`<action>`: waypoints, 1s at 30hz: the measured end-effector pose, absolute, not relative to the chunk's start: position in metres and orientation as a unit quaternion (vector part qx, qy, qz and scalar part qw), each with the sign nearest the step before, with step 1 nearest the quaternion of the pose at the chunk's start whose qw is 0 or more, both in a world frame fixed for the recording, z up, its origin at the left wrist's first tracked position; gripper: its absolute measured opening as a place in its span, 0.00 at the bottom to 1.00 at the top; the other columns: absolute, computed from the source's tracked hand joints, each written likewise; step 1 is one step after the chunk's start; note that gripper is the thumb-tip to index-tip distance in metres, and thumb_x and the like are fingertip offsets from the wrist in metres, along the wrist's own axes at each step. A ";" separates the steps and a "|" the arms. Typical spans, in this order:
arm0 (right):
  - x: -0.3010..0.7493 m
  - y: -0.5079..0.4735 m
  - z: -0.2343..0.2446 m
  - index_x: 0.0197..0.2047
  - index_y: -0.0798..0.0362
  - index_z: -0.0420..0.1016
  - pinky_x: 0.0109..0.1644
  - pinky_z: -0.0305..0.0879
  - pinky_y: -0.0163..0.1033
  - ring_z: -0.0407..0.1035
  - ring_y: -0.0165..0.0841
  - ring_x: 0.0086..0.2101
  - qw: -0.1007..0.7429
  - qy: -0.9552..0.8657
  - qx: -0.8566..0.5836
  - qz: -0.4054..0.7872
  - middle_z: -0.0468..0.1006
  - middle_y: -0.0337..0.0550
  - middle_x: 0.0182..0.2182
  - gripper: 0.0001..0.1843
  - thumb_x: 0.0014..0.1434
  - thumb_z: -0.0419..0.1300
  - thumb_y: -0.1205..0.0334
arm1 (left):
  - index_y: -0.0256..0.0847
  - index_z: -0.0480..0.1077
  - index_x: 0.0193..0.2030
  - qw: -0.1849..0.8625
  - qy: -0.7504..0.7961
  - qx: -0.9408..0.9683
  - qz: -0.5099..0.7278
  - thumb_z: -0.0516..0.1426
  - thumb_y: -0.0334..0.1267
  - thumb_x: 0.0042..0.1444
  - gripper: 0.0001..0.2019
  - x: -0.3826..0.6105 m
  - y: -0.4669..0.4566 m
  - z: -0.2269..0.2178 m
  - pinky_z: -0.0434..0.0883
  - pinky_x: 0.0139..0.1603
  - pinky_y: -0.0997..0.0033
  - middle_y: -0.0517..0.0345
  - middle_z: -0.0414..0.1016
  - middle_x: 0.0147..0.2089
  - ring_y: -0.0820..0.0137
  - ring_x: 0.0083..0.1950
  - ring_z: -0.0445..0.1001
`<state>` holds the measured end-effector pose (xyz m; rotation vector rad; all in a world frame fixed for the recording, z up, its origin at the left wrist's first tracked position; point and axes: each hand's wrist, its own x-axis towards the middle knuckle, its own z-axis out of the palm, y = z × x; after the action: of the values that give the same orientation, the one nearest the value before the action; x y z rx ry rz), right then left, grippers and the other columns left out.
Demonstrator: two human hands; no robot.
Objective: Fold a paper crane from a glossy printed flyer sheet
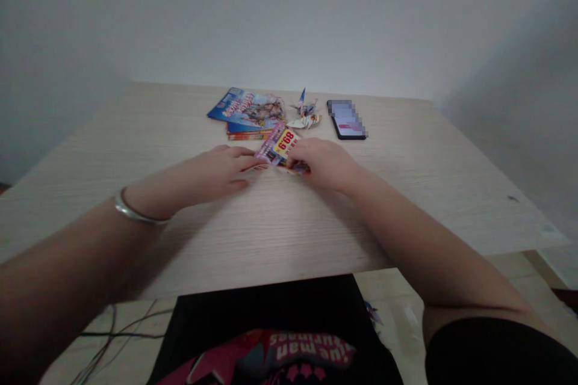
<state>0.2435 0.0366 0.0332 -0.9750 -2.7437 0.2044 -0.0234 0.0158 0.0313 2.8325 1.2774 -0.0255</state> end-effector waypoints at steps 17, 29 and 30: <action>0.248 0.023 0.028 0.60 0.52 0.80 0.62 0.71 0.53 0.75 0.48 0.59 0.014 -0.960 -0.279 0.027 0.79 0.50 0.61 0.22 0.65 0.61 0.57 | 0.42 0.77 0.62 0.044 0.379 0.924 0.014 0.51 0.43 0.71 0.20 -0.033 0.009 0.022 0.69 0.67 0.50 0.45 0.76 0.65 0.54 0.64 0.73; 0.263 0.034 0.028 0.43 0.46 0.87 0.42 0.67 0.40 0.78 0.37 0.37 0.061 -0.920 -0.347 0.171 0.88 0.43 0.39 0.13 0.67 0.59 0.56 | 0.41 0.78 0.59 0.070 0.338 0.938 0.037 0.52 0.41 0.72 0.18 -0.027 0.011 0.018 0.69 0.68 0.52 0.46 0.78 0.62 0.57 0.61 0.76; 0.264 0.036 0.027 0.42 0.47 0.86 0.40 0.65 0.40 0.77 0.36 0.35 0.065 -0.912 -0.360 0.187 0.87 0.42 0.36 0.13 0.66 0.59 0.56 | 0.41 0.78 0.60 0.073 0.331 0.940 0.041 0.52 0.41 0.72 0.18 -0.026 0.011 0.018 0.69 0.68 0.52 0.46 0.78 0.62 0.57 0.61 0.75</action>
<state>0.2641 0.0361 0.0275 -1.0861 -2.7509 0.5638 -0.0258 0.0108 0.0178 2.8219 0.9945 0.1232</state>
